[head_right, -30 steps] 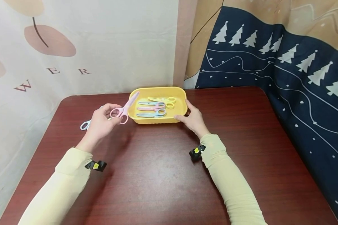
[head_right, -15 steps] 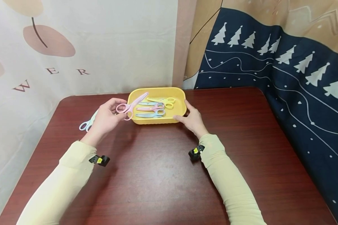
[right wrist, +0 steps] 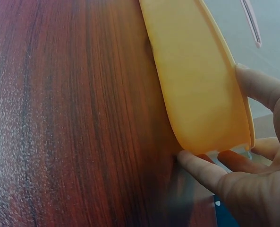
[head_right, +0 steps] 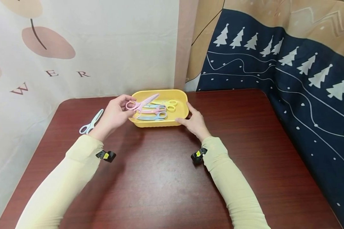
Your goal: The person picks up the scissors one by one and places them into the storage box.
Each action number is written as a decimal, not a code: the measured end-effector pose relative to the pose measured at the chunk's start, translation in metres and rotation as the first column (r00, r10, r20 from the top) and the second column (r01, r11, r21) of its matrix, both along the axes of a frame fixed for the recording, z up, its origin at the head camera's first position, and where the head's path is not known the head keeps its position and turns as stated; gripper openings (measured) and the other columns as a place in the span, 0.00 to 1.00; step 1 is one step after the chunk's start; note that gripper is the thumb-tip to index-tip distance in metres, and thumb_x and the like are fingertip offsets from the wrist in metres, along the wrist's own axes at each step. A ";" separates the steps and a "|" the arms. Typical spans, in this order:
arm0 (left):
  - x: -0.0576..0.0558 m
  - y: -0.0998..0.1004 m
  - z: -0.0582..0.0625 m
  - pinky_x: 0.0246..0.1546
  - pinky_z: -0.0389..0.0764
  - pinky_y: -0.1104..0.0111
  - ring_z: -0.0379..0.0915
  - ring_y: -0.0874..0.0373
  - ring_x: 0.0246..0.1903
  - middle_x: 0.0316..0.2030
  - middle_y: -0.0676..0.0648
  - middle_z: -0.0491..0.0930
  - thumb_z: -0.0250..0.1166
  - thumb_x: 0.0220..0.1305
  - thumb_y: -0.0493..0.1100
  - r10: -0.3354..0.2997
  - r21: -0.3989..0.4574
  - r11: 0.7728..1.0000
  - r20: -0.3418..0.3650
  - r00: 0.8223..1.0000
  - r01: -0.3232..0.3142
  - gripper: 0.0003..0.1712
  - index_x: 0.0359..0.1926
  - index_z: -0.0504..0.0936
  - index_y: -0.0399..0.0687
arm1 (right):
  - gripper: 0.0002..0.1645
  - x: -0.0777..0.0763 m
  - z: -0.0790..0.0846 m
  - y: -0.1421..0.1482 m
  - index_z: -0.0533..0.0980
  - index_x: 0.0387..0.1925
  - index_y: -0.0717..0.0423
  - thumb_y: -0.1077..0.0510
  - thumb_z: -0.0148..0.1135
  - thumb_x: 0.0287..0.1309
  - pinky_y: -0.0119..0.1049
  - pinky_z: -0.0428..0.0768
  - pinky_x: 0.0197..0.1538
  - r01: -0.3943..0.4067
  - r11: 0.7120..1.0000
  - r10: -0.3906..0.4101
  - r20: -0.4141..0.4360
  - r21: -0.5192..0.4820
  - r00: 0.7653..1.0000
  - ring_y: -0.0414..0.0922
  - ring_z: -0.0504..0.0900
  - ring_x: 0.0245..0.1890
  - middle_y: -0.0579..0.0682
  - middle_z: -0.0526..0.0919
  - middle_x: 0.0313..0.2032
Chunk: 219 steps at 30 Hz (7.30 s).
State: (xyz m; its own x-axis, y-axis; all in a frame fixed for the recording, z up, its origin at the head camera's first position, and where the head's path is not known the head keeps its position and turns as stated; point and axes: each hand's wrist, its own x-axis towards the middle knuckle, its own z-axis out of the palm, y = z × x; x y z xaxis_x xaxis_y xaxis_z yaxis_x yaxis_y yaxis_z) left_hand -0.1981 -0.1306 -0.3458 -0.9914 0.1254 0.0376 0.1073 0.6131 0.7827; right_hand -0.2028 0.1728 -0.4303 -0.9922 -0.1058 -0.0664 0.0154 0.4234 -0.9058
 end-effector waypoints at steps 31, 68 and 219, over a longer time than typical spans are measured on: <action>-0.046 0.045 0.012 0.42 0.73 0.64 0.71 0.48 0.45 0.52 0.38 0.80 0.59 0.58 0.25 -0.082 -0.052 0.995 0.125 0.989 0.089 0.29 0.62 0.78 0.42 | 0.57 0.000 -0.002 0.002 0.56 0.81 0.38 0.49 0.77 0.57 0.50 0.68 0.75 0.000 1.000 0.000 -0.004 0.004 1.000 0.46 0.70 0.71 0.47 0.67 0.76; -0.090 0.052 -0.021 0.45 0.77 0.67 0.71 0.50 0.46 0.51 0.40 0.78 0.65 0.58 0.28 -0.190 -0.062 0.973 0.346 0.919 0.224 0.26 0.59 0.79 0.41 | 0.57 0.000 -0.003 0.001 0.56 0.81 0.37 0.48 0.77 0.56 0.49 0.68 0.75 0.016 1.000 -0.017 0.015 0.012 1.000 0.44 0.69 0.72 0.45 0.65 0.77; 0.027 -0.138 -0.083 0.55 0.76 0.42 0.74 0.34 0.54 0.53 0.30 0.76 0.77 0.58 0.41 0.063 -0.305 0.951 0.047 0.997 -0.045 0.33 0.62 0.77 0.33 | 0.56 0.000 -0.002 -0.001 0.55 0.80 0.26 0.48 0.77 0.57 0.47 0.74 0.71 -0.015 1.000 0.015 -0.006 -0.014 1.000 0.44 0.74 0.67 0.45 0.72 0.73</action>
State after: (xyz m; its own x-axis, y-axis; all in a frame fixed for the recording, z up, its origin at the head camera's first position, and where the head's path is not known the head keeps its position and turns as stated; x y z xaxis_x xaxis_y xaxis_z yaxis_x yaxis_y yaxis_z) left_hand -0.1712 -0.2690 -0.4285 -0.9964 0.0684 -0.0493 0.0289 0.8266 0.5621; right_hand -0.2026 0.1716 -0.4319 -0.9908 -0.1219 -0.0585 0.0033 0.4105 -0.9119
